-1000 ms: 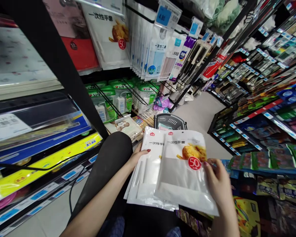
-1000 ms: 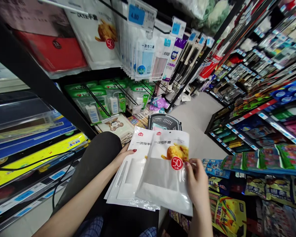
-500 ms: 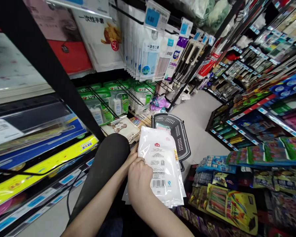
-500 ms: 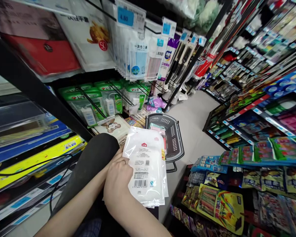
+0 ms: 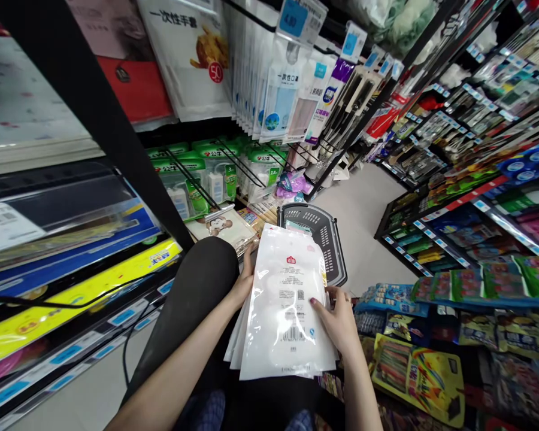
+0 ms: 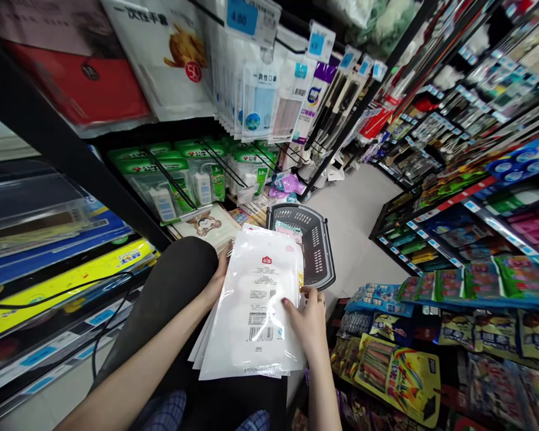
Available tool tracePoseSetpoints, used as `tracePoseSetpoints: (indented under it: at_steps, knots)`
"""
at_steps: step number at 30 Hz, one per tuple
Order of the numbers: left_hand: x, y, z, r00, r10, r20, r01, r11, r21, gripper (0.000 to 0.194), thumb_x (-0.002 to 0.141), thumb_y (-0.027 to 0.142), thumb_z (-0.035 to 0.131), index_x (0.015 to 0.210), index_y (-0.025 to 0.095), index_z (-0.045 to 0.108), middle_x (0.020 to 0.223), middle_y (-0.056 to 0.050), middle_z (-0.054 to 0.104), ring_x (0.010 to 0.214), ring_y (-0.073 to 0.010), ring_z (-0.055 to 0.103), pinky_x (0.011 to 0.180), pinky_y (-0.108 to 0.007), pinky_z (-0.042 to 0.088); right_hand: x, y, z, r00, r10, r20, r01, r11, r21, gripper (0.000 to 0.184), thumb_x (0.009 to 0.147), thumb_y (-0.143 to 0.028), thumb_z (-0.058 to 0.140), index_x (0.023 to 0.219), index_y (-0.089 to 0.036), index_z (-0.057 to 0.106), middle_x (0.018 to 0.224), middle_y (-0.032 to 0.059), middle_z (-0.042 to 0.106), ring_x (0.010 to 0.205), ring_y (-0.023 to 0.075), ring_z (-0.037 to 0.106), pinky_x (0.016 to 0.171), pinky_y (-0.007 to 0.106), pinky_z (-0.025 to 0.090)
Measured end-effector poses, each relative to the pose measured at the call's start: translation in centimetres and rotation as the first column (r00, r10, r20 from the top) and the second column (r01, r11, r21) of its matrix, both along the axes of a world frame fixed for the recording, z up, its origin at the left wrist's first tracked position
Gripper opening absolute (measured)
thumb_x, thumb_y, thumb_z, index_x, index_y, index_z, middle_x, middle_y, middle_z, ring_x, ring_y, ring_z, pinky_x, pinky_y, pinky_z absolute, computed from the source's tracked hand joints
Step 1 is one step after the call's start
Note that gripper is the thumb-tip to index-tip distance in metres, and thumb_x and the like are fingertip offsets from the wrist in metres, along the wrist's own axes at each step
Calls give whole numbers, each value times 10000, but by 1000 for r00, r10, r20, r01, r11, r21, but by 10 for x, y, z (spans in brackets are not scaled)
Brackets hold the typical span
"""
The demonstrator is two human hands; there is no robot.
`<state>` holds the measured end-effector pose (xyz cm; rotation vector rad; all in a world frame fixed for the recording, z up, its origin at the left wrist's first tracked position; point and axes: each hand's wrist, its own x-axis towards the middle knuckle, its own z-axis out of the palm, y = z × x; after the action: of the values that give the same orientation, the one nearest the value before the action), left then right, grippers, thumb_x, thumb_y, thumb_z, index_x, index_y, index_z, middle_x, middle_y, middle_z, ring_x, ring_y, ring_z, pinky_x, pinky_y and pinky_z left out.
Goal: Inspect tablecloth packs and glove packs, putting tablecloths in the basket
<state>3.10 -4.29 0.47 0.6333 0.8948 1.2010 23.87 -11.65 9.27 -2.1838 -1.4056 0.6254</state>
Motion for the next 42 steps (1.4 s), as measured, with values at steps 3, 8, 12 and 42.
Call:
tracePoseSetpoints:
  at_steps: [3, 8, 12, 42]
  knots:
    - [1, 0, 2, 995, 26, -97, -12, 990, 141, 789, 583, 142, 652, 1266, 274, 280, 1302, -39, 429, 1164, -208, 415, 939, -297, 329, -2, -10, -16, 990, -75, -118, 76, 997, 5, 358, 624, -433, 614, 876, -196, 524, 890, 62, 562, 827, 231, 526, 703, 323, 407]
    - [2, 0, 5, 988, -97, -121, 109, 989, 104, 378, 615, 240, 644, 988, 202, 592, 1076, -38, 606, 1068, -244, 491, 877, -316, 385, -12, -16, -21, 959, -129, -253, 139, 990, 22, 303, 642, -416, 602, 819, -189, 507, 797, 28, 588, 726, 198, 544, 626, 279, 414]
    - [0, -2, 5, 980, -153, 130, 160, 986, -42, 361, 707, 436, 524, 917, 169, 645, 898, -59, 668, 914, -264, 577, 770, -345, 438, -16, -20, -20, 962, -188, -196, 202, 978, 53, 288, 668, -420, 571, 818, -173, 566, 804, 48, 618, 711, 203, 546, 610, 278, 402]
    - [-1, 1, 8, 991, -104, 87, 120, 968, -220, 308, 553, 289, 687, 812, 125, 659, 709, -32, 684, 604, -175, 601, 582, -259, 416, 25, -50, 113, 721, -353, -596, 512, 851, 115, 221, 592, -311, 651, 743, -196, 537, 601, -40, 579, 449, 106, 476, 461, 208, 354]
